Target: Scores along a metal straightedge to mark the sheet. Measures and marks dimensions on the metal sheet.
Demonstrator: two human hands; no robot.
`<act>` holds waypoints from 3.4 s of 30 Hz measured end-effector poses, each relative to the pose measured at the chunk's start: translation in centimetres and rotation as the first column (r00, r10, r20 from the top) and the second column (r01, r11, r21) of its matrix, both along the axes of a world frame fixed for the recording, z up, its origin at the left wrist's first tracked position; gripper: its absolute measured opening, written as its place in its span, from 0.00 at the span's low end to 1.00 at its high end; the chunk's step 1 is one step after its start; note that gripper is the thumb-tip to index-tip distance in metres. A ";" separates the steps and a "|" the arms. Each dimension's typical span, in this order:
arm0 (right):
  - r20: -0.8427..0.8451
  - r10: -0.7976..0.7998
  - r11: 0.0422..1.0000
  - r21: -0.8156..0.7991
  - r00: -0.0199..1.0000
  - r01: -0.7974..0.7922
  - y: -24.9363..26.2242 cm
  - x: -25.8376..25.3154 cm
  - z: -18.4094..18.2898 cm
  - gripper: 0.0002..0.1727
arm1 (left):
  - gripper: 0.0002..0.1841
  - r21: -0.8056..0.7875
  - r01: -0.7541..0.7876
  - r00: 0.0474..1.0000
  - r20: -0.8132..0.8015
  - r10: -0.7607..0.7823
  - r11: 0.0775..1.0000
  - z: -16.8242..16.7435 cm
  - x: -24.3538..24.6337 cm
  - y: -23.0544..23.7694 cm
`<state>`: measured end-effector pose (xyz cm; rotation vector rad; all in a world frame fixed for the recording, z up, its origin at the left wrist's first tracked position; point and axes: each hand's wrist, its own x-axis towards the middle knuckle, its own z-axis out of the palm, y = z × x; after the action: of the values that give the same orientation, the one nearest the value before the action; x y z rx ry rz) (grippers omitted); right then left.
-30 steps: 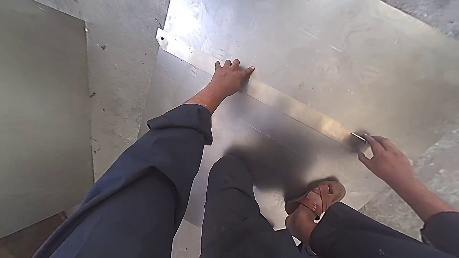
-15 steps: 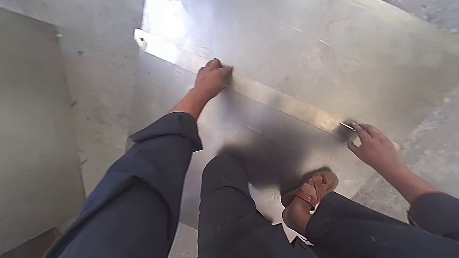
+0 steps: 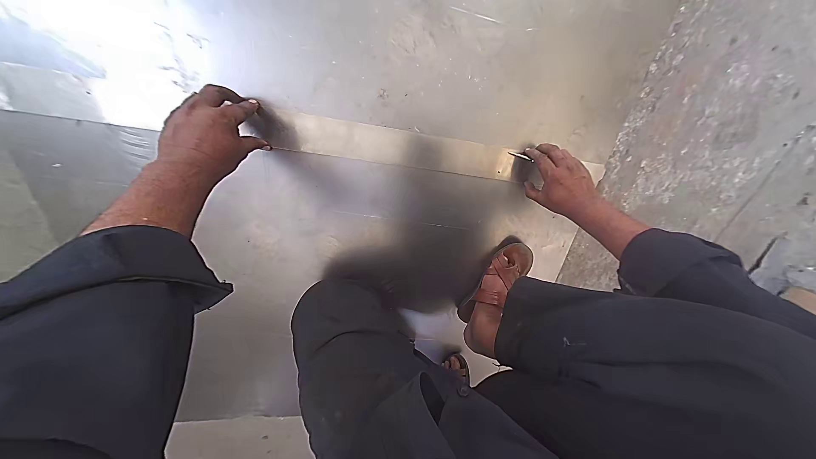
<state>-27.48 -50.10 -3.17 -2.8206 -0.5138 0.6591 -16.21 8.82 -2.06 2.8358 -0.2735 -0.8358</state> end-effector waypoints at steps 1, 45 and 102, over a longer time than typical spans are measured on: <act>-0.005 -0.001 1.000 0.003 1.000 0.001 0.0 0.1 0.0 0.38 | 0.30 0.009 -0.004 1.000 0.000 0.004 1.000 -0.1 0.1 0.1; 0.017 0.061 0.989 -0.133 0.998 -0.058 1.6 0.6 1.0 0.37 | 0.26 -0.042 0.107 0.988 0.120 -0.101 0.993 -1.6 0.6 2.5; -0.029 0.022 0.996 -0.081 0.999 -0.024 1.2 0.3 1.0 0.36 | 0.27 -0.147 0.121 0.991 0.069 -0.112 0.982 -0.9 1.2 2.4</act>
<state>-27.19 -48.93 -2.22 -2.8800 -0.5267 0.7397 -14.99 11.20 -2.99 2.7280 -0.4934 -0.7190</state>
